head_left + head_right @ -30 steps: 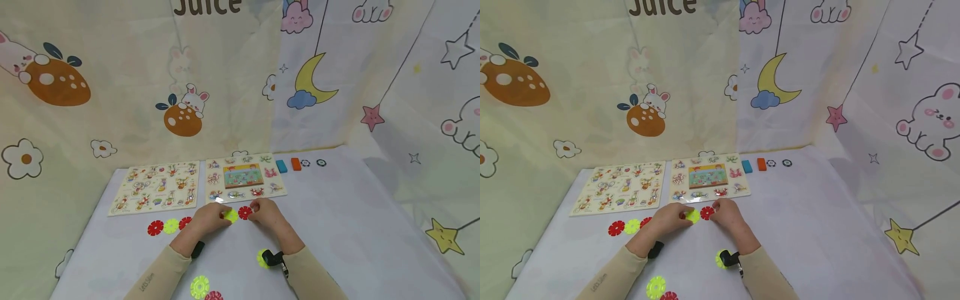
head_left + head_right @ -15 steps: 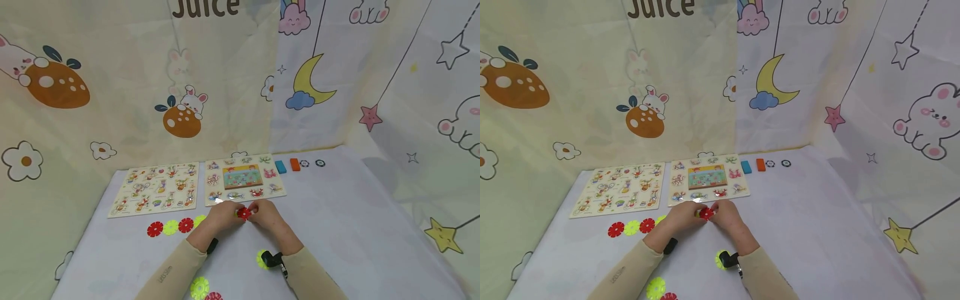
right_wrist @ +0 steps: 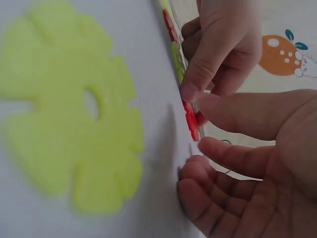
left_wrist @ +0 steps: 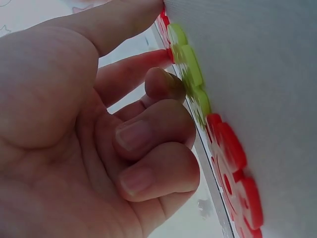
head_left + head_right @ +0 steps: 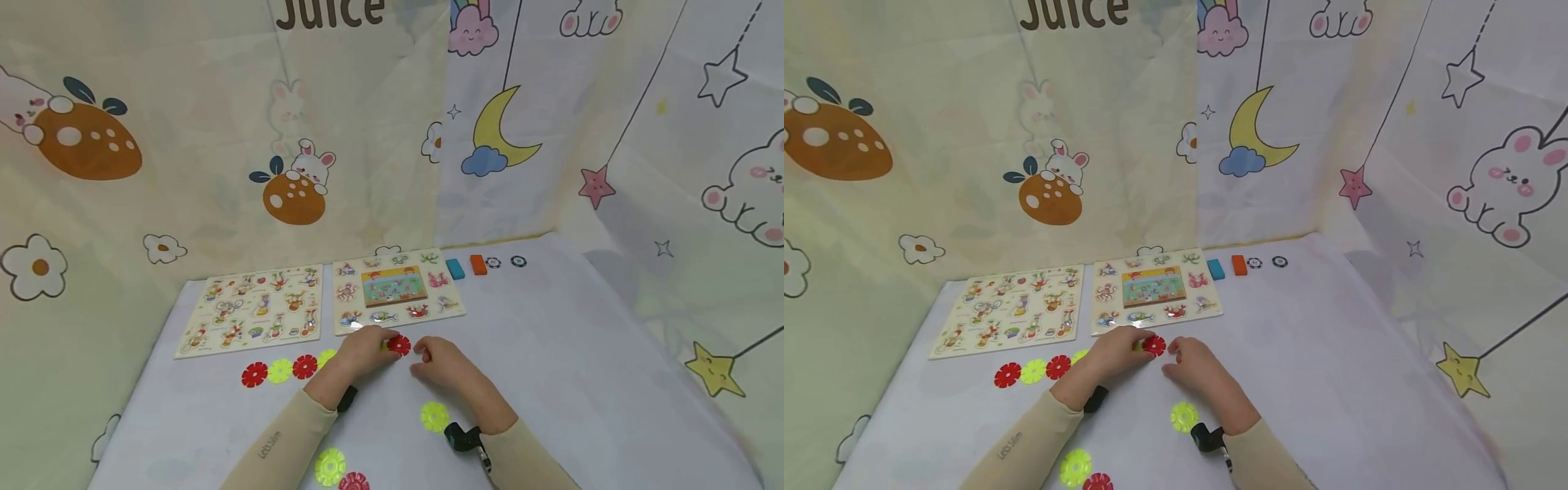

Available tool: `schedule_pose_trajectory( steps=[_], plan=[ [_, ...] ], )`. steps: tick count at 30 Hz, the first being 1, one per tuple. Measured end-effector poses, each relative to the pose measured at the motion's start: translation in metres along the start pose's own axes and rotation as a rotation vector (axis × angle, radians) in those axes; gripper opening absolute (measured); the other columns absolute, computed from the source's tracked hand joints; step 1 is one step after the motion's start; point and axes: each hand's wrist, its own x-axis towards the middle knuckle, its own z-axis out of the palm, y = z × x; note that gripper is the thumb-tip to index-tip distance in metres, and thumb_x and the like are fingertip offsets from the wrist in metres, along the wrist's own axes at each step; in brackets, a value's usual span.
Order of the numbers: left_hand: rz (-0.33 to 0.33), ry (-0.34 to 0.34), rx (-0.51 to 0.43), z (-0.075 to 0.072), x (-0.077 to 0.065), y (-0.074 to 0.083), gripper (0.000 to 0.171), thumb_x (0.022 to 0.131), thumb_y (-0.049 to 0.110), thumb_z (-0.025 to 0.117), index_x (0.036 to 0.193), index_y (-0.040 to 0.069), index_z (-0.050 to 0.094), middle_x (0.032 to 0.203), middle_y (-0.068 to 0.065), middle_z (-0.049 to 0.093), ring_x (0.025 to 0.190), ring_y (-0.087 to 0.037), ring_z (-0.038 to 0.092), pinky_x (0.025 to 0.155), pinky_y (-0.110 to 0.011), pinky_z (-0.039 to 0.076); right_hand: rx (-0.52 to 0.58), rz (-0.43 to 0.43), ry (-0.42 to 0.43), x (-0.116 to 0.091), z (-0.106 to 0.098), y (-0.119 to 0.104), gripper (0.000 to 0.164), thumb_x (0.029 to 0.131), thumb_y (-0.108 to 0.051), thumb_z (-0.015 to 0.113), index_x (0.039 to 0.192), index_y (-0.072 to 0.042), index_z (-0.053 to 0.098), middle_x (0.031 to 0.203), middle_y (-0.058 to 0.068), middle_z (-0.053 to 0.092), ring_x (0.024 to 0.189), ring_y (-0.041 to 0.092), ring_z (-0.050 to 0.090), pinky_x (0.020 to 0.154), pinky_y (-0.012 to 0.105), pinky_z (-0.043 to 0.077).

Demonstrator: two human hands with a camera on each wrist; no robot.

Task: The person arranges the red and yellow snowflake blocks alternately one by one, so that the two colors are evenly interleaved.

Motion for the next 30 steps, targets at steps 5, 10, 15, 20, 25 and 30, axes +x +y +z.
schedule_pose_trajectory(
  steps=[5, 10, 15, 20, 25, 30],
  plan=[
    [-0.02, -0.004, -0.011, 0.001, -0.001, 0.0, 0.044, 0.082, 0.037, 0.072, 0.122, 0.021, 0.065, 0.109, 0.003, 0.064, 0.092, -0.014, 0.055, 0.082, -0.036, 0.046, -0.067, -0.05, -0.111, -0.034, -0.001, 0.007, 0.036, 0.071, -0.023, 0.082, 0.099, -0.011, 0.062, 0.081, 0.004, 0.05, 0.076, 0.019, 0.046, 0.064, 0.032, 0.04],
    [-0.005, 0.001, 0.007, 0.0, -0.002, -0.002, 0.042, 0.083, 0.037, 0.071, 0.121, 0.02, 0.065, 0.11, 0.003, 0.065, 0.093, -0.014, 0.055, 0.081, -0.035, 0.046, -0.124, -0.078, -0.111, -0.058, 0.009, 0.007, 0.036, 0.066, -0.022, 0.085, 0.093, -0.014, 0.062, 0.084, 0.0, 0.048, 0.075, 0.016, 0.045, 0.067, 0.032, 0.042],
    [0.0, -0.005, -0.006, 0.001, -0.001, -0.002, 0.043, 0.084, 0.037, 0.071, 0.123, 0.019, 0.065, 0.112, 0.003, 0.064, 0.093, -0.013, 0.055, 0.082, -0.034, 0.046, -0.164, -0.083, -0.069, -0.067, 0.02, 0.006, 0.03, 0.069, -0.02, 0.083, 0.088, -0.013, 0.061, 0.086, -0.001, 0.046, 0.073, 0.013, 0.046, 0.067, 0.029, 0.043],
    [-0.008, -0.01, -0.013, 0.001, -0.001, -0.002, 0.044, 0.084, 0.038, 0.07, 0.123, 0.019, 0.065, 0.114, 0.002, 0.064, 0.095, -0.013, 0.055, 0.083, -0.035, 0.046, -0.179, -0.051, -0.064, -0.07, 0.023, 0.003, 0.032, 0.07, -0.019, 0.082, 0.09, -0.012, 0.059, 0.086, -0.001, 0.045, 0.071, 0.014, 0.046, 0.065, 0.03, 0.044],
    [-0.008, -0.008, -0.007, 0.002, 0.0, -0.002, 0.045, 0.083, 0.039, 0.071, 0.123, 0.019, 0.065, 0.112, 0.003, 0.064, 0.09, -0.012, 0.054, 0.081, -0.033, 0.046, -0.191, -0.008, -0.071, -0.071, 0.023, 0.0, 0.034, 0.071, -0.019, 0.082, 0.091, -0.013, 0.055, 0.08, -0.002, 0.047, 0.068, 0.015, 0.047, 0.064, 0.032, 0.042],
    [-0.004, -0.011, -0.005, 0.0, 0.0, -0.001, 0.045, 0.083, 0.038, 0.071, 0.123, 0.019, 0.065, 0.112, 0.003, 0.065, 0.091, -0.012, 0.054, 0.08, -0.033, 0.046, -0.102, -0.025, -0.138, -0.065, 0.011, -0.003, 0.029, 0.074, -0.018, 0.08, 0.088, -0.017, 0.055, 0.074, -0.004, 0.052, 0.068, 0.015, 0.048, 0.061, 0.031, 0.042]
  ],
)
